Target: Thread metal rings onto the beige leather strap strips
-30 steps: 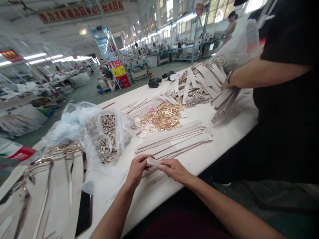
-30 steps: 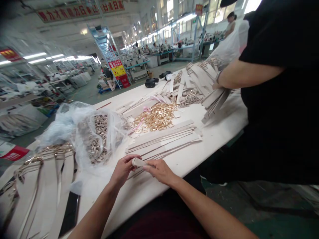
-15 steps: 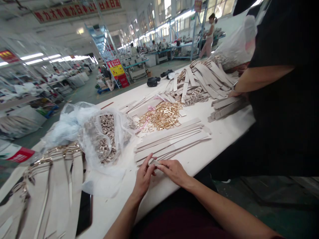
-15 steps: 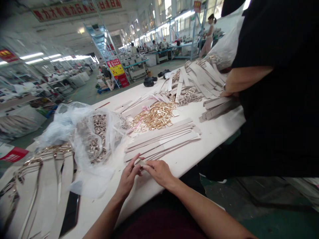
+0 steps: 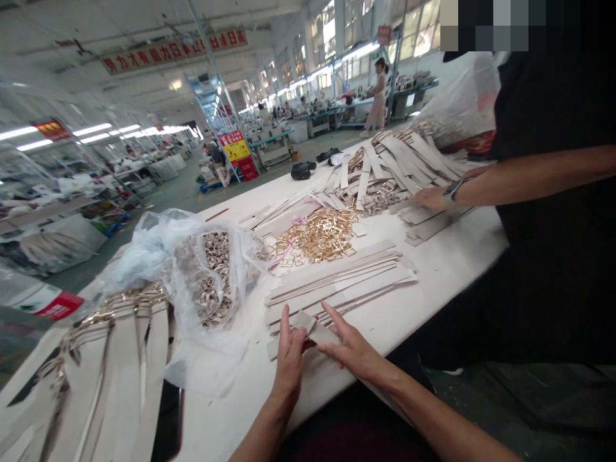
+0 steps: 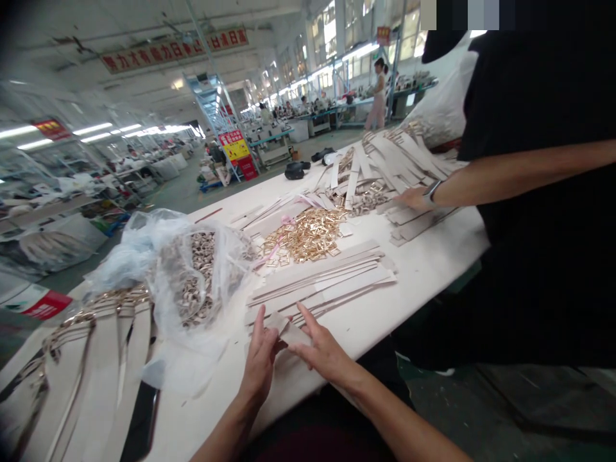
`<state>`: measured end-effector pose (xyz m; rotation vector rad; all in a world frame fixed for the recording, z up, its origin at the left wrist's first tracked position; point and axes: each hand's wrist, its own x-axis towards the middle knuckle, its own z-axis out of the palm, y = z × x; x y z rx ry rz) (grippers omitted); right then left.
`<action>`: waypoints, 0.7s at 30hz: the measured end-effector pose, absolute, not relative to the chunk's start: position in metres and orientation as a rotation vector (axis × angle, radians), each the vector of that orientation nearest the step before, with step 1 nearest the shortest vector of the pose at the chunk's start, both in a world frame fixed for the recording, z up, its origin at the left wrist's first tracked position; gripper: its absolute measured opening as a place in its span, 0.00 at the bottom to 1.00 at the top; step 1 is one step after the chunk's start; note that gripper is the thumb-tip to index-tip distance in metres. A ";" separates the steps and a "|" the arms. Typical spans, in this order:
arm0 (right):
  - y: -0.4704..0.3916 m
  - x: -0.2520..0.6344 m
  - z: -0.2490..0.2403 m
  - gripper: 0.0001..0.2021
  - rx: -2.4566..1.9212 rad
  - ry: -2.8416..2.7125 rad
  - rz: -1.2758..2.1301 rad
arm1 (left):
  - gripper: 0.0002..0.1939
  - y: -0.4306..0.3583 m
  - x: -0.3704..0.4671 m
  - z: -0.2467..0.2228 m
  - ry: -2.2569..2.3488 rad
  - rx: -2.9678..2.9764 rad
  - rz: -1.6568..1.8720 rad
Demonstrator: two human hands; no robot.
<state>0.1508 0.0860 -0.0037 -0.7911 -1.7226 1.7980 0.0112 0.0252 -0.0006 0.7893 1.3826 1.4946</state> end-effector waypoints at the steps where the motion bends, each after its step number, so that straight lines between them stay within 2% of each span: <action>1: 0.087 0.151 -0.003 0.41 -0.775 -1.675 1.810 | 0.37 0.026 0.017 -0.001 1.287 0.726 1.484; 5: 0.094 0.153 -0.004 0.36 -0.731 -1.541 1.843 | 0.22 0.025 0.037 0.005 1.061 0.711 1.405; 9: 0.108 0.163 -0.007 0.25 -0.756 -1.428 1.956 | 0.20 0.042 0.002 0.026 1.061 1.006 0.988; 11: 0.117 0.168 -0.011 0.22 -0.832 -1.380 1.945 | 0.21 0.072 -0.038 0.035 1.253 1.253 0.812; 14: 0.126 0.171 -0.018 0.20 -0.944 -1.316 1.908 | 0.21 0.139 -0.100 0.037 1.828 1.613 0.814; 17: 0.129 0.169 -0.026 0.21 -0.957 -1.340 1.908 | 0.18 0.208 -0.140 0.026 2.015 1.740 0.713; 21: 0.128 0.167 -0.034 0.21 -0.942 -1.361 1.920 | 0.12 0.264 -0.152 0.014 2.099 1.935 0.473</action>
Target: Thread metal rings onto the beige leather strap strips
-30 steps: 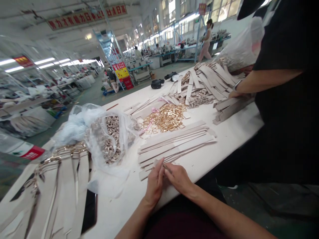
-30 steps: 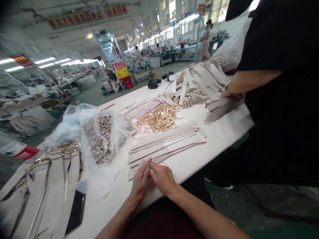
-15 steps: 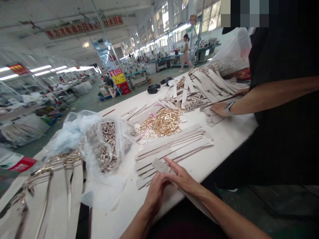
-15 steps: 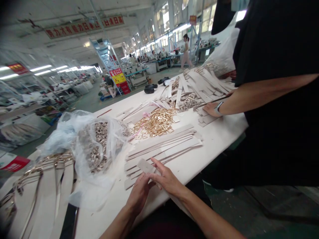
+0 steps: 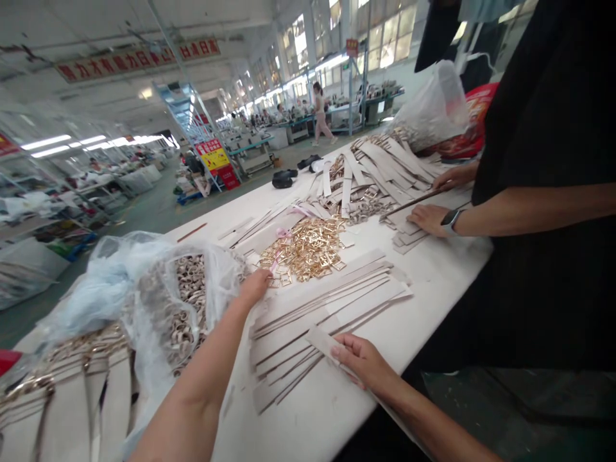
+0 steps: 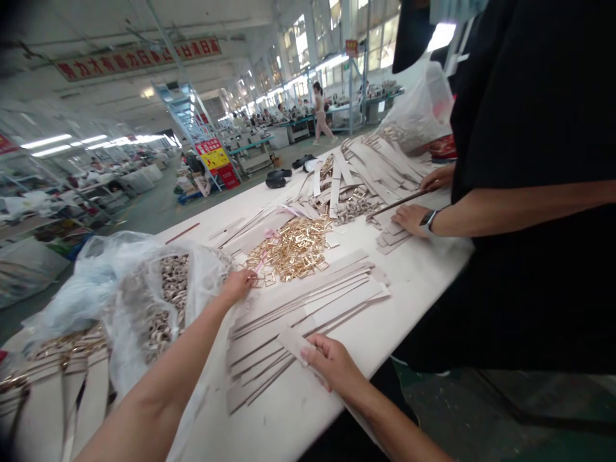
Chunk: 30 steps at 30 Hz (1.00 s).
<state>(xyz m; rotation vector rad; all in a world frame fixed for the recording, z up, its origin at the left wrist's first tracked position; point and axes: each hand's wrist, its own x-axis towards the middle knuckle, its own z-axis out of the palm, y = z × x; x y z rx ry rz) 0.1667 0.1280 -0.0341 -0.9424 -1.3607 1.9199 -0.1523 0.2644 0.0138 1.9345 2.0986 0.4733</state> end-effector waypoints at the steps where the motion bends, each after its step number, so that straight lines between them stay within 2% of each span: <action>1: 0.128 0.167 -0.035 0.21 -0.944 -1.353 1.925 | 0.11 0.272 -0.152 0.012 2.105 1.968 0.416; 7: 0.128 0.169 -0.034 0.19 -0.917 -1.332 1.920 | 0.04 0.292 -0.154 0.011 2.135 2.020 0.201; 12: 0.128 0.169 -0.034 0.18 -0.901 -1.324 1.912 | 0.04 0.279 -0.162 0.014 2.100 1.955 0.277; 22: 0.125 0.172 -0.025 0.19 -0.938 -1.319 1.901 | 0.16 0.198 -0.151 0.046 1.721 1.595 0.605; 26: 0.123 0.177 -0.007 0.18 -0.923 -1.240 1.888 | 0.14 0.155 -0.116 0.070 1.446 1.440 0.594; 30: 0.118 0.168 0.009 0.17 -0.811 -1.283 1.928 | 0.09 0.131 -0.080 0.079 1.196 1.385 0.383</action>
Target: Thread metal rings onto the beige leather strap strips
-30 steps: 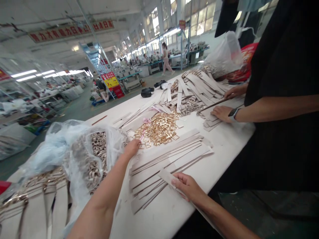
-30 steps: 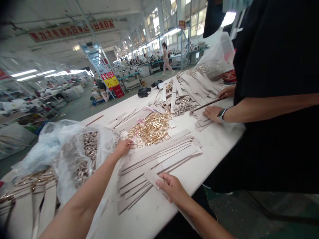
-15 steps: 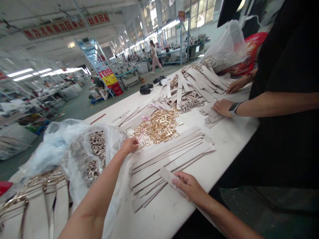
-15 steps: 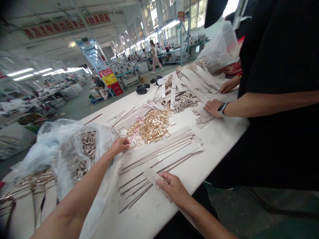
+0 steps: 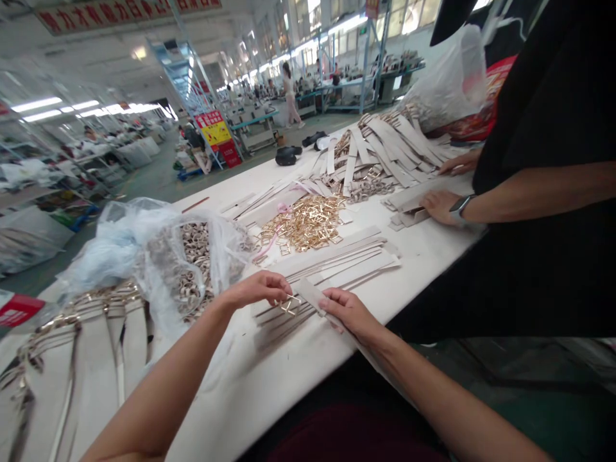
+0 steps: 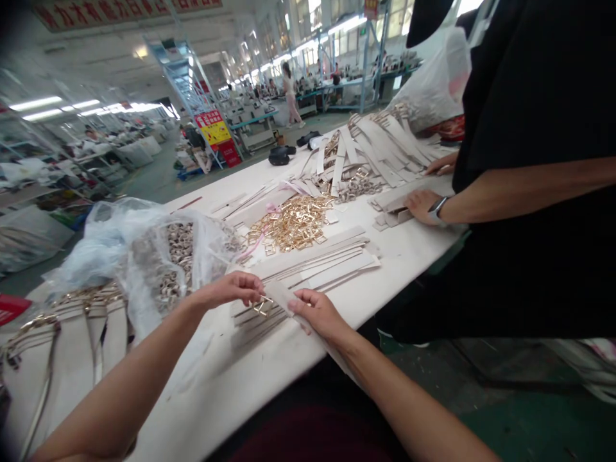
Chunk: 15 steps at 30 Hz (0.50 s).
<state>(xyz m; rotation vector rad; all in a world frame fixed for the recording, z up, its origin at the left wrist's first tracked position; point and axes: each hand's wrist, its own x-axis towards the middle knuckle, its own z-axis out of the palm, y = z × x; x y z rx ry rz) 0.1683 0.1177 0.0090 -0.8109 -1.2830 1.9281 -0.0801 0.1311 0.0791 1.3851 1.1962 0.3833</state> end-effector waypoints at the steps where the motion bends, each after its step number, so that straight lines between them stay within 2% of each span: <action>1: 0.116 0.164 0.010 0.17 -0.789 -1.321 1.951 | 0.08 0.129 -0.074 0.077 1.164 1.389 0.343; 5: 0.110 0.149 0.006 0.19 -0.843 -1.432 1.981 | 0.09 0.124 -0.058 0.061 1.096 1.346 0.376; 11: 0.112 0.147 -0.003 0.18 -0.918 -1.097 1.895 | 0.12 0.091 -0.036 0.034 1.150 0.848 0.945; 15: 0.111 0.143 0.001 0.18 -0.828 -0.956 1.879 | 0.16 0.064 -0.005 0.020 1.105 0.464 1.076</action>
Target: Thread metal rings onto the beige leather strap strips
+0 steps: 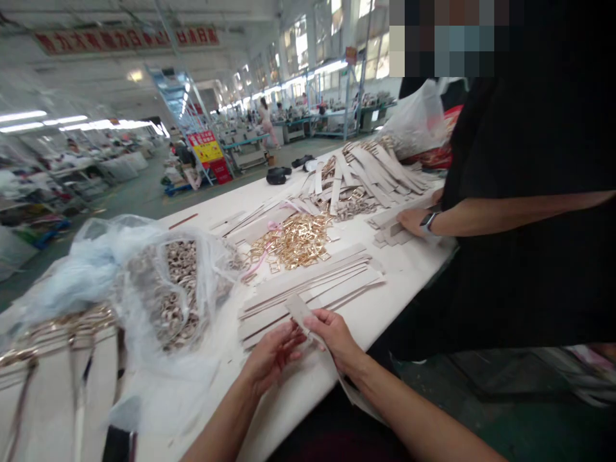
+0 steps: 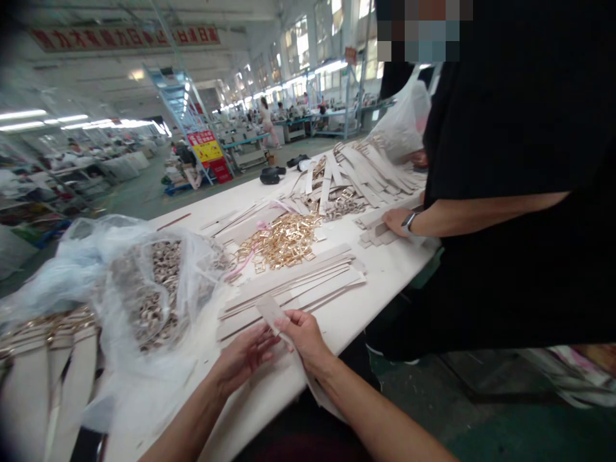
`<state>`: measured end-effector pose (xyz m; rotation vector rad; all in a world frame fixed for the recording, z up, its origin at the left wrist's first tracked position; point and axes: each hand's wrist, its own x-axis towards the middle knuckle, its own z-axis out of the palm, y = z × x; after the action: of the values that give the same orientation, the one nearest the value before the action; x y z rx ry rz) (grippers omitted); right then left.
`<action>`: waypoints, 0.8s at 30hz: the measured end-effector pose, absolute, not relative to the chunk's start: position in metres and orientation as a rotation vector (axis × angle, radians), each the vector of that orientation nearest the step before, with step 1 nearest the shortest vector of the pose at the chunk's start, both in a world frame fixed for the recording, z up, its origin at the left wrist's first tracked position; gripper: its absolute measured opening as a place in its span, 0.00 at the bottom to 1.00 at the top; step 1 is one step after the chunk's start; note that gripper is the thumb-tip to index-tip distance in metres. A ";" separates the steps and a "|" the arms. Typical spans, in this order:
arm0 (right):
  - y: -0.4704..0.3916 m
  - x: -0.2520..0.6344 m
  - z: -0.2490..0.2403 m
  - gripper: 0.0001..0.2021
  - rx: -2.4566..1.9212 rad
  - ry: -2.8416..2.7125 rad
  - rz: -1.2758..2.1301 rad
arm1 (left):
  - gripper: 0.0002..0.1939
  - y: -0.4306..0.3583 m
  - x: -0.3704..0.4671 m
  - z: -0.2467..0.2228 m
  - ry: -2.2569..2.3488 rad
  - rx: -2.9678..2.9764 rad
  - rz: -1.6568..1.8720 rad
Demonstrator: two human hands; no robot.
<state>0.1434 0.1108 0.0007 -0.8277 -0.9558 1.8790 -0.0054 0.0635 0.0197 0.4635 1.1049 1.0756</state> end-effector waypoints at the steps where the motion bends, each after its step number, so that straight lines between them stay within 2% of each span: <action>1: 0.110 0.142 0.002 0.18 -0.811 -0.936 1.884 | 0.16 0.060 0.002 0.016 1.118 0.398 1.125; 6: 0.103 0.136 0.006 0.20 -0.760 -0.877 1.892 | 0.17 0.057 0.030 0.004 1.168 0.295 1.384; 13: 0.101 0.138 0.010 0.20 -0.726 -0.781 1.928 | 0.17 0.061 0.025 0.004 1.234 0.387 1.479; 20: 0.113 0.177 0.018 0.18 -0.927 -1.010 1.737 | 0.18 0.062 -0.005 0.053 1.100 0.621 1.314; 24: 0.111 0.190 0.011 0.18 -0.976 -1.274 1.796 | 0.17 0.064 -0.017 0.061 1.107 0.659 1.199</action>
<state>0.1896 0.1112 0.0106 -0.9756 -1.2737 1.7961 -0.0171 0.0637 0.0606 0.6585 1.1070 1.1987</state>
